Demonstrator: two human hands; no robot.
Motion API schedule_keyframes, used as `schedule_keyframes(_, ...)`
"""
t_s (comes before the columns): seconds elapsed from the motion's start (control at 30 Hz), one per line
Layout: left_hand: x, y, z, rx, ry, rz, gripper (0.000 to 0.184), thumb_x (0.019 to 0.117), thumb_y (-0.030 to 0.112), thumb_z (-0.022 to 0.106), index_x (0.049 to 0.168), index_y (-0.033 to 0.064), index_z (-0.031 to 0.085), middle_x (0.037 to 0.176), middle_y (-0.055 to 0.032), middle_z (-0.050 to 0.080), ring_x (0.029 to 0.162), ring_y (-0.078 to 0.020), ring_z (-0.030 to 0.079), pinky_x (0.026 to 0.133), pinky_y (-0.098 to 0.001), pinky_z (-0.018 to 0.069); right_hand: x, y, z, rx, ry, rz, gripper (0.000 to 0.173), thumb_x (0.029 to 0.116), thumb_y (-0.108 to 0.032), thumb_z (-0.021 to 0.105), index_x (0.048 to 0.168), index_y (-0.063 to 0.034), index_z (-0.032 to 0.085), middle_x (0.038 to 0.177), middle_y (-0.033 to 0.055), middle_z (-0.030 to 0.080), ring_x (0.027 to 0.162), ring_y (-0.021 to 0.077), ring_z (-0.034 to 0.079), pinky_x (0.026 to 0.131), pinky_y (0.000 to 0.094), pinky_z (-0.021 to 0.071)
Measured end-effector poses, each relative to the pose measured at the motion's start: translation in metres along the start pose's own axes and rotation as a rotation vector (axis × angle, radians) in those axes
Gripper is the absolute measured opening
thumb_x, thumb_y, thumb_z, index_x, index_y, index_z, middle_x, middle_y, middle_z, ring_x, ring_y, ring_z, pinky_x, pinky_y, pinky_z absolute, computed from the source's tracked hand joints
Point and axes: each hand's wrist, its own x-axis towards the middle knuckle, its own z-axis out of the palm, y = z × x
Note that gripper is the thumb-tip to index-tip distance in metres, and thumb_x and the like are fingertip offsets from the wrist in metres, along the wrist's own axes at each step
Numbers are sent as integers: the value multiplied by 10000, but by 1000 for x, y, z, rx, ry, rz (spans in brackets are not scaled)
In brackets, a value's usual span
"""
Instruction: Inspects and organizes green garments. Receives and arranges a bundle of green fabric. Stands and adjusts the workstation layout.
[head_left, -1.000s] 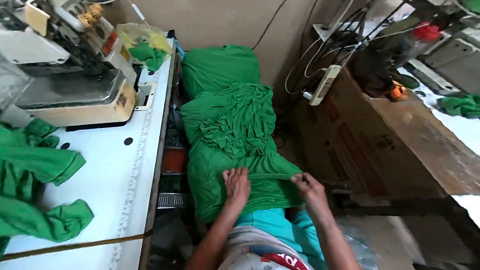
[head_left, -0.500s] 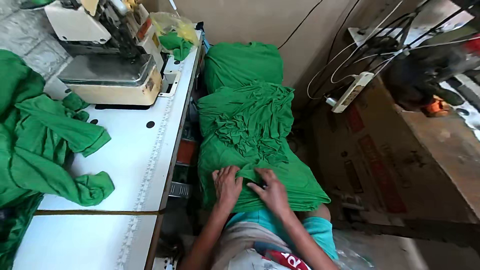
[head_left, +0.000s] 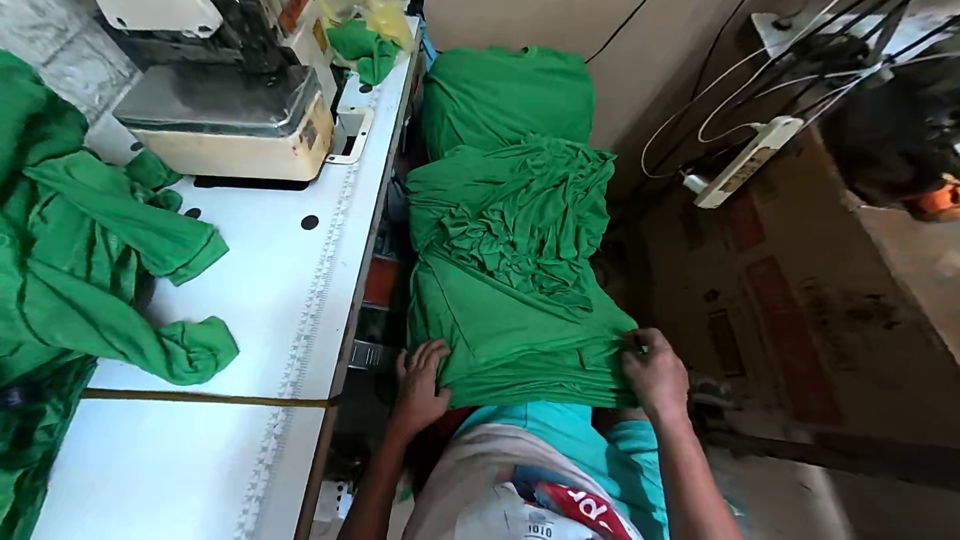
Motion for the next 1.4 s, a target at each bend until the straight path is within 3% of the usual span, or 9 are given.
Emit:
schedule_keyframes(0.13, -14, -12, 0, -208, 195, -9, 431, 948, 204, 578, 1327, 0, 602, 1514, -183, 501, 1428, -335, 440, 1148, -620, 298, -6, -17, -6, 179, 194, -28, 365, 1022, -162, 540, 1313, 58, 552, 1164, 280, 656, 1047, 419, 656, 897, 612, 509)
schedule_keyframes(0.23, -8, 5, -9, -280, 303, -116, 307, 1040, 177, 531, 1226, -44, 634, 1207, -214, 651, 1026, -261, 654, 878, -392, 548, -5, -36, 1, 300, 124, -244, 284, 1032, -128, 547, 1209, 85, 607, 1073, 251, 679, 961, 325, 682, 862, 511, 552)
schedule_keyframes(0.4, 15, 32, -3, -373, 209, -24, 251, 1035, 152, 548, 1163, -4, 697, 1092, -139, 694, 897, -148, 670, 821, -297, 564, -8, -75, 39, 411, -226, -419, 206, 1005, -135, 605, 1123, 17, 679, 998, 125, 708, 899, 167, 680, 836, 378, 570)
schedule_keyframes(0.5, 30, 44, 2, -196, -24, -22, 316, 1041, 219, 566, 1256, 17, 681, 1187, -171, 663, 1006, -249, 663, 916, -394, 546, -10, -86, 66, 399, -381, -459, 206, 988, -166, 632, 1109, -10, 694, 976, 100, 692, 861, 151, 651, 803, 355, 551)
schedule_keyframes(0.63, 39, 51, 1, -93, -136, -107, 275, 1071, 125, 492, 1199, -40, 671, 1248, -214, 658, 1149, -310, 658, 1037, -432, 502, -6, -90, 78, 156, -620, -416, 349, 991, -245, 657, 1268, -32, 649, 1148, 154, 686, 1013, 289, 672, 926, 520, 530)
schedule_keyframes(0.87, 38, 41, -4, -196, -108, -95, 269, 1085, 99, 440, 1201, -75, 610, 1221, -241, 630, 949, -282, 701, 889, -404, 574, -7, -112, 76, 378, -728, -433, 379, 1092, -286, 417, 1280, 31, 507, 968, 113, 624, 833, 165, 616, 781, 345, 520)
schedule_keyframes(1.13, 36, 44, 2, -136, -223, -53, 411, 1019, 304, 627, 1278, -16, 617, 1273, -218, 612, 1066, -317, 652, 953, -465, 533, -8, -98, 83, 528, -540, -399, 495, 920, -359, 719, 1229, -2, 569, 955, 60, 631, 833, 128, 599, 765, 335, 524)
schedule_keyframes(1.27, 43, 46, -4, -187, 30, -60, 279, 1048, 143, 504, 1189, -44, 657, 1144, -207, 666, 1014, -288, 675, 921, -429, 553, -5, -90, 44, 65, -388, -383, 739, 823, -464, 829, 1399, -84, 566, 1345, 171, 605, 1093, 341, 658, 886, 564, 547)
schedule_keyframes(1.4, 54, 24, -34, -472, 558, -306, 353, 1084, 119, 430, 1339, -119, 491, 1133, -249, 645, 972, -250, 665, 870, -401, 558, 4, -51, 13, -204, -228, -135, 684, 876, -273, 811, 1461, -60, 529, 1460, 287, 490, 1104, 504, 638, 882, 674, 529)
